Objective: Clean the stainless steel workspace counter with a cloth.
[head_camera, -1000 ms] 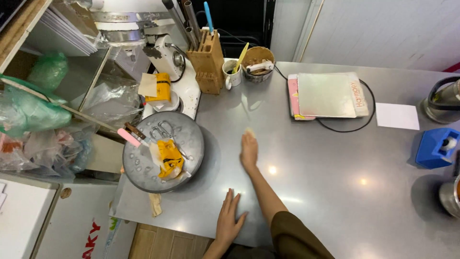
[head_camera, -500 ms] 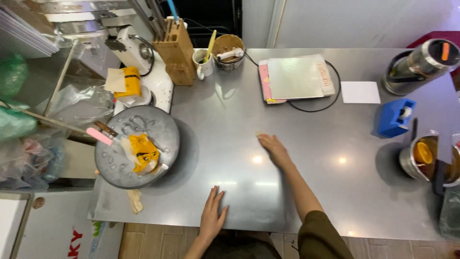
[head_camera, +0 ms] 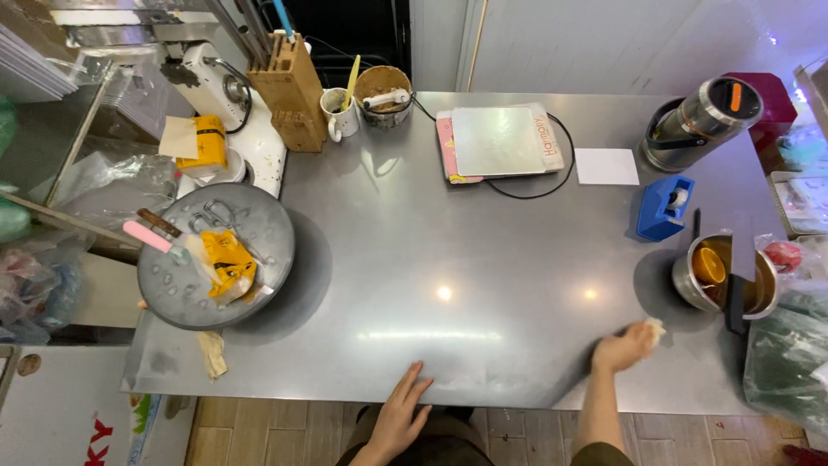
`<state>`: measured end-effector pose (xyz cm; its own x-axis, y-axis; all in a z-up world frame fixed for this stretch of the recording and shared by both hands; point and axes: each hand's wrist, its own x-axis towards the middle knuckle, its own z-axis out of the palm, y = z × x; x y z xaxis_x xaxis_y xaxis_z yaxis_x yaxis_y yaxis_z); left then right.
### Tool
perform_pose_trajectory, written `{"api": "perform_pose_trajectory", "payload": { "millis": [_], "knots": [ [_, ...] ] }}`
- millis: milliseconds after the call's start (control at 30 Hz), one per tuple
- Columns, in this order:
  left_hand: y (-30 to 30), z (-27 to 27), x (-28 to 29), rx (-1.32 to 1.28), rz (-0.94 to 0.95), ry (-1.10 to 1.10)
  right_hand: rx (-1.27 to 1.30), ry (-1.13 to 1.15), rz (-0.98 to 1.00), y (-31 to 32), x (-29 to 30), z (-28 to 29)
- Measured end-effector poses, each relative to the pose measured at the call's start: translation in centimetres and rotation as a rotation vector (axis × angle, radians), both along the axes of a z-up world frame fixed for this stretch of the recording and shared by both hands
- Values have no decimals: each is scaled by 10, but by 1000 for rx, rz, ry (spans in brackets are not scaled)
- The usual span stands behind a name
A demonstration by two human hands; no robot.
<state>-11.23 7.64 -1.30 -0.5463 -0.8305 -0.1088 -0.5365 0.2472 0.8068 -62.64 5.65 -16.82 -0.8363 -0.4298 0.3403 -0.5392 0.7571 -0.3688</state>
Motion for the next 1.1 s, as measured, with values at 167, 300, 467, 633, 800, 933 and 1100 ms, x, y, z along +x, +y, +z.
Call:
{"api": "perform_pose_trajectory", "payload": {
  "millis": [167, 300, 467, 633, 800, 933, 1100],
  "knots": [
    [7, 7, 81, -27, 80, -52, -478, 56, 534, -141, 209, -14],
    [13, 10, 145, 6, 244, -91, -456, -892, 581, -194, 424, 68],
    [36, 2, 190, 14, 380, -119, -50, -343, 1312, -195, 584, 30],
    [48, 3, 169, -27, 377, -79, 64, -425, 1851, -143, 572, 58],
    [37, 3, 114, 8, 219, -127, 111, -512, 1856, -111, 432, 59],
    [47, 1, 59, -76, 82, -69, -1, -536, 1207, -61, 230, 89],
    [57, 8, 0, -23, 0, -56, -225, -242, 843, 84, 18, 69]
  ]
}}
